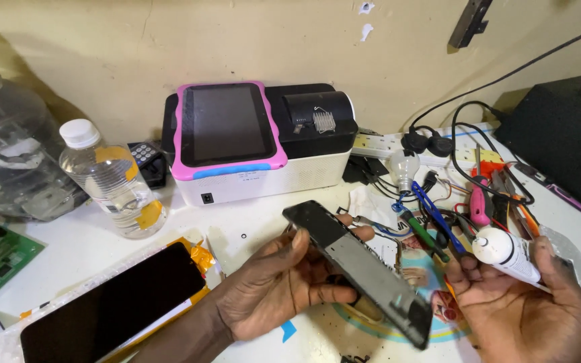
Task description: Applying liquid adhesive to the inner frame of a smartphone to prepare it for screen installation.
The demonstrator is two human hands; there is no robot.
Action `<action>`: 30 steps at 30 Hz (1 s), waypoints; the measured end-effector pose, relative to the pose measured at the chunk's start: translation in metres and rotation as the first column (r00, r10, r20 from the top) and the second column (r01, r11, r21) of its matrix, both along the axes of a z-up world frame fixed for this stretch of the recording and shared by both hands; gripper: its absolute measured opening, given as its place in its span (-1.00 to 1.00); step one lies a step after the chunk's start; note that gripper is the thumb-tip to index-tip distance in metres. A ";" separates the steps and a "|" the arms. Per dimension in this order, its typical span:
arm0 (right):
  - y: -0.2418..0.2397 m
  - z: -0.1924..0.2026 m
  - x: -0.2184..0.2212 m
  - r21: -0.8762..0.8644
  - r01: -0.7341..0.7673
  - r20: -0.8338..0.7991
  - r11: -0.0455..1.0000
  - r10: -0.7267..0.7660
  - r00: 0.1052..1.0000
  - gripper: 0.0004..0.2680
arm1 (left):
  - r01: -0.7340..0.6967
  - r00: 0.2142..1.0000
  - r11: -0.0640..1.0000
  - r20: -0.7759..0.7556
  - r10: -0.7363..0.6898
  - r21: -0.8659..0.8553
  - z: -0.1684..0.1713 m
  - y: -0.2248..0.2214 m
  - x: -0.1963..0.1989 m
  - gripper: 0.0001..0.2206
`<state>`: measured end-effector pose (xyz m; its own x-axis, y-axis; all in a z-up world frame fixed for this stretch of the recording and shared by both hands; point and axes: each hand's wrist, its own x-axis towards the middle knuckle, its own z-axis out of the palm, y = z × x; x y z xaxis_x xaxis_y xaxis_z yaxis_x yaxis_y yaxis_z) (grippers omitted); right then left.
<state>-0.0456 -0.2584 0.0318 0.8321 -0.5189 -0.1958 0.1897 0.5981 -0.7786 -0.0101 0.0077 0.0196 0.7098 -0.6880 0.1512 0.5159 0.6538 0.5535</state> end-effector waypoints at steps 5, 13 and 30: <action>-0.020 -0.028 0.003 0.013 -0.029 -0.023 1.000 0.029 0.999 -0.69 | 0.178 0.932 0.980 -0.334 -0.138 0.092 0.007 -0.003 -0.002 -0.33; -0.012 -0.039 0.004 0.012 -0.075 0.036 0.997 0.075 0.997 -0.85 | 0.351 0.848 0.936 -0.420 -0.324 -0.014 -0.027 -0.012 -0.003 -0.23; -0.013 -0.044 0.013 -0.088 -0.333 -0.067 0.939 0.328 0.942 -0.76 | 0.359 0.801 0.926 -0.547 -0.243 0.114 -0.012 -0.023 -0.010 -0.15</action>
